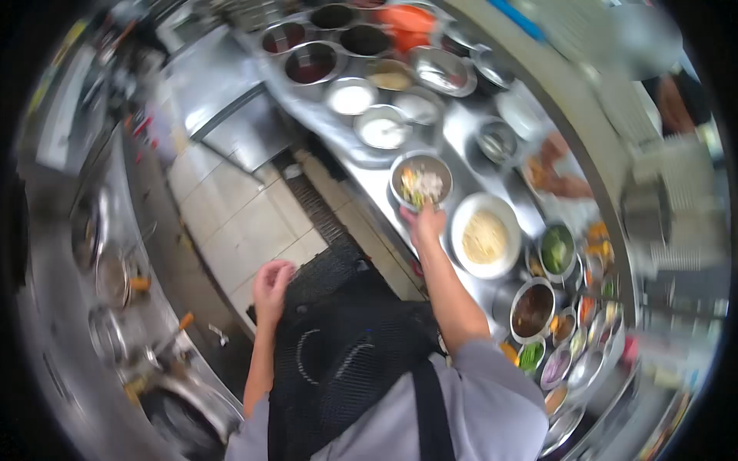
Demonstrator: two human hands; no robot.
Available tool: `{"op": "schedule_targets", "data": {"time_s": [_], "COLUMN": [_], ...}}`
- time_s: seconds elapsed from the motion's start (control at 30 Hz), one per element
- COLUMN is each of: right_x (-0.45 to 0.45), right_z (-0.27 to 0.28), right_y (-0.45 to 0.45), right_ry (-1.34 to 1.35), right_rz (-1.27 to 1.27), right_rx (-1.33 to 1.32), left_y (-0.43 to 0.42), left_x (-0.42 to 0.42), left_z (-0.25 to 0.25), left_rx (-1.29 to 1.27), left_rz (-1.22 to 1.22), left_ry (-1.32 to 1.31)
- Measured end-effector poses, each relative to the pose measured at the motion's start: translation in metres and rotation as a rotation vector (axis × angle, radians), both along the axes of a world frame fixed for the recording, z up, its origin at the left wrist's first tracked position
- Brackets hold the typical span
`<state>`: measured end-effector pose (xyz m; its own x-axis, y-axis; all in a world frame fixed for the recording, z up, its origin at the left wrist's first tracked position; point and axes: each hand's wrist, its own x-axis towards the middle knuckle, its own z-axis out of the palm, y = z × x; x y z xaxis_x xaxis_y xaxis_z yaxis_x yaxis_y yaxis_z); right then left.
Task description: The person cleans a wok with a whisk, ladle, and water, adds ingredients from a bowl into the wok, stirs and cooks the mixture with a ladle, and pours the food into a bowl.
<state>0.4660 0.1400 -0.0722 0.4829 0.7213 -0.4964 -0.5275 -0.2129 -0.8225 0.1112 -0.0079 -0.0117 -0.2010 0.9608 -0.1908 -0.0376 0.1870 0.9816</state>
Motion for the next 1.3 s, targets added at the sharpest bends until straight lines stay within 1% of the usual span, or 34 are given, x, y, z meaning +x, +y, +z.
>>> {"op": "schedule_targets", "data": {"time_s": [0.03,0.07,0.1,0.17,0.23,0.3,0.33,0.37,0.43,0.47,0.5,0.57,0.6,0.63,0.67,0.7,0.73,0.77,0.8,0.83,0.87,0.9,0.93,0.97,1.0,1.03,1.07,1.1,1.13,1.17,1.2,1.23,1.3], "right_x": [-0.022,-0.035,-0.060,-0.108,-0.157,-0.209,-0.236,-0.264,-0.323,-0.358,-0.391,-0.471,-0.513,-0.552,-0.595,-0.629,-0.658,-0.692,-0.722,-0.742,-0.759,-0.771,-0.782,-0.787,-0.789,-0.790,-0.791,-0.788,-0.783,-0.781,-0.777,-0.775,-0.777], "right_z": [0.013,0.003,0.015,0.032,0.021,0.022,0.021,0.009,-0.018,0.010,0.012,0.069,0.073,0.078,0.078,0.071,0.050,0.015,-0.012,-0.025,-0.036,-0.051,-0.072,-0.065,-0.054,-0.037,-0.028,-0.021,-0.013,0.002,0.020,0.040,0.085], "right_y": [-0.016,-0.032,-0.048,-0.062,-0.065,-0.065,-0.064,-0.066,-0.078,-0.093,-0.098,-0.124,-0.129,-0.142,-0.159,-0.175,-0.186,-0.196,-0.207,-0.218,-0.231,-0.242,-0.245,-0.252,-0.254,-0.256,-0.254,-0.246,-0.237,-0.230,-0.223,-0.220,-0.220], "right_ry": [0.006,0.004,-0.025,-0.034,-0.055,-0.038,-0.028,-0.033,-0.241,-0.172,-0.276,-0.110,-0.171,-0.187,-0.389,-0.577,-0.573,-0.893,-1.170,-1.152,-1.202,-1.251,-1.269,-1.258,-1.180,-1.104,-1.106,-1.090,-1.065,-1.066,-1.145,-1.224,-1.331], "right_rz": [0.090,0.260,0.407,0.797,1.135,1.439,1.599,1.665,1.894,2.018,2.219,2.556,2.730,2.706,2.631,2.529,2.563,2.306,1.957,1.965,2.124,2.278,2.264,2.275,2.365,2.447,2.459,2.323,2.168,2.170,2.106,2.040,2.003], "right_rx": [-0.081,-0.028,-0.026,-0.035,-0.092,-0.067,-0.035,-0.015,0.380,0.320,0.312,0.218,0.330,0.491,0.687,0.882,0.903,1.277,1.607,1.635,1.473,1.289,1.290,1.295,1.182,1.068,1.075,1.308,1.526,1.529,1.589,1.644,1.693], "left_y": [0.001,0.002,-0.003,-0.016,-0.039,-0.066,-0.084,-0.103,-0.153,-0.177,-0.201,-0.252,-0.275,-0.300,-0.326,-0.359,-0.379,-0.407,-0.435,-0.458,-0.487,-0.508,-0.537,-0.557,-0.574,-0.587,-0.601,-0.612,-0.619,-0.626,-0.632,-0.636,-0.643], "left_x": [0.002,0.003,0.000,-0.013,-0.023,-0.041,-0.058,-0.072,-0.104,-0.120,-0.133,-0.168,-0.187,-0.202,-0.213,-0.229,-0.244,-0.262,-0.285,-0.305,-0.328,-0.351,-0.379,-0.405,-0.429,-0.451,-0.472,-0.486,-0.494,-0.504,-0.514,-0.520,-0.525], "left_z": [-0.001,-0.007,-0.012,-0.015,-0.017,-0.027,-0.039,-0.042,-0.044,-0.038,-0.035,-0.026,-0.019,-0.013,-0.008,-0.004,0.024,0.031,0.043,0.056,0.053,0.063,0.039,0.031,0.024,0.012,-0.001,-0.008,-0.010,-0.010,-0.009,-0.007,0.006], "left_rx": [-0.032,-0.054,-0.073,-0.217,-0.179,-0.179,-0.168,-0.141,-0.105,-0.083,-0.055,-0.015,0.005,0.063,0.115,0.122,0.182,0.240,0.212,0.208,0.023,-0.312,-0.368,-0.411,-0.452,-0.512,-0.611,-0.708,-0.715,-0.776,-0.836,-0.839,-0.800], "left_rz": [-0.017,-0.026,-0.009,0.011,0.203,0.413,0.520,0.584,0.785,0.821,0.868,1.040,1.082,1.220,1.358,1.426,1.566,1.656,1.732,1.794,1.860,1.892,1.928,1.911,1.879,1.873,1.855,1.830,1.831,1.802,1.767,1.766,1.771], "left_ry": [-0.056,-0.078,-0.093,-0.210,-0.346,-0.295,-0.331,-0.331,-0.451,-0.485,-0.486,-0.516,-0.521,-0.519,-0.523,-0.539,-0.464,-0.380,-0.251,-0.099,0.103,0.346,0.702,0.934,1.162,1.233,1.205,1.171,1.162,1.193,1.223,1.219,1.404]}}
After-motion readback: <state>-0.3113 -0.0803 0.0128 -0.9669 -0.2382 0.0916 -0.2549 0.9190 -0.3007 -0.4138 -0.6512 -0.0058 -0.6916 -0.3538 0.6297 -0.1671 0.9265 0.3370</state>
